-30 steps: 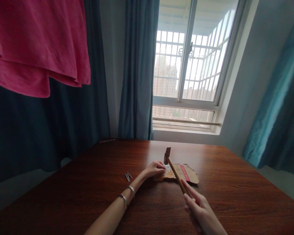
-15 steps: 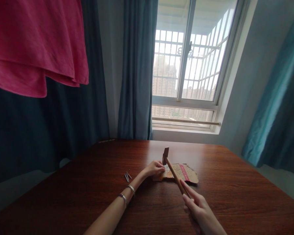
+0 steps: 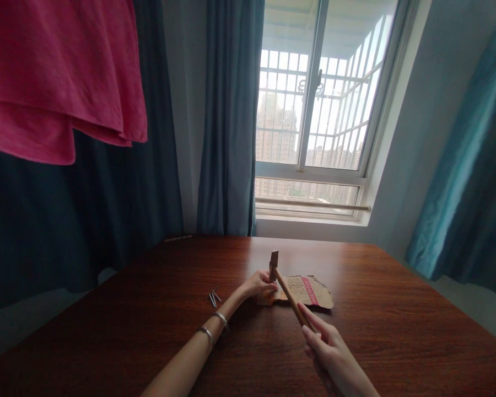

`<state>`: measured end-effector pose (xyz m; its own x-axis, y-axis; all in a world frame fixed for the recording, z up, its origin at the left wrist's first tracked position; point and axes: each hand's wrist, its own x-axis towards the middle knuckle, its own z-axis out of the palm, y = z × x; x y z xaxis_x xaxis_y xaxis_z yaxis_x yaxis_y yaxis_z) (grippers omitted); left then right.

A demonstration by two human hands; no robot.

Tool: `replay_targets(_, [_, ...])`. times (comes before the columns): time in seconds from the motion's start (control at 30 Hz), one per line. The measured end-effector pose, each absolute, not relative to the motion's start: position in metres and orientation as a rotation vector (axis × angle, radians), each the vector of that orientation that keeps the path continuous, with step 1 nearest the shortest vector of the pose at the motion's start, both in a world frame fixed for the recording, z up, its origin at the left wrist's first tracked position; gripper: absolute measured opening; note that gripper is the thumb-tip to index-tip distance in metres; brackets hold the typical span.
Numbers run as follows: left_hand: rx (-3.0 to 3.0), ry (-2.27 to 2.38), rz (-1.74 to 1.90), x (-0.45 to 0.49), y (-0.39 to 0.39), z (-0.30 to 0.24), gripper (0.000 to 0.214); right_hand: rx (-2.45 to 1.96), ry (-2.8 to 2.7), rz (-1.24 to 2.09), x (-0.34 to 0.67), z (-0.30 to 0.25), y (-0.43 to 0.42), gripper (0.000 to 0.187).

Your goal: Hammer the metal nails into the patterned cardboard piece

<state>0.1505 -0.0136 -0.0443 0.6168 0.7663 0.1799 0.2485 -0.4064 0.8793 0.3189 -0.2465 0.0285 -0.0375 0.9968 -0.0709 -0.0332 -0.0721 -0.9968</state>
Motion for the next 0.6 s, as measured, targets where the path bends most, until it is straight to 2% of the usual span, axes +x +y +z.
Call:
replay_targets(0.2, [1.975,0.832,0.744,0.153,-0.018,-0.038,0.046,-1.201,-1.213,1.258,0.321,0.024,-0.242,0.072])
replay_targets(0.6, [1.92,0.829,0.728,0.152,-0.004,-0.06,0.046,-1.17,-1.251,1.325,0.32,0.02,-0.245,0.078])
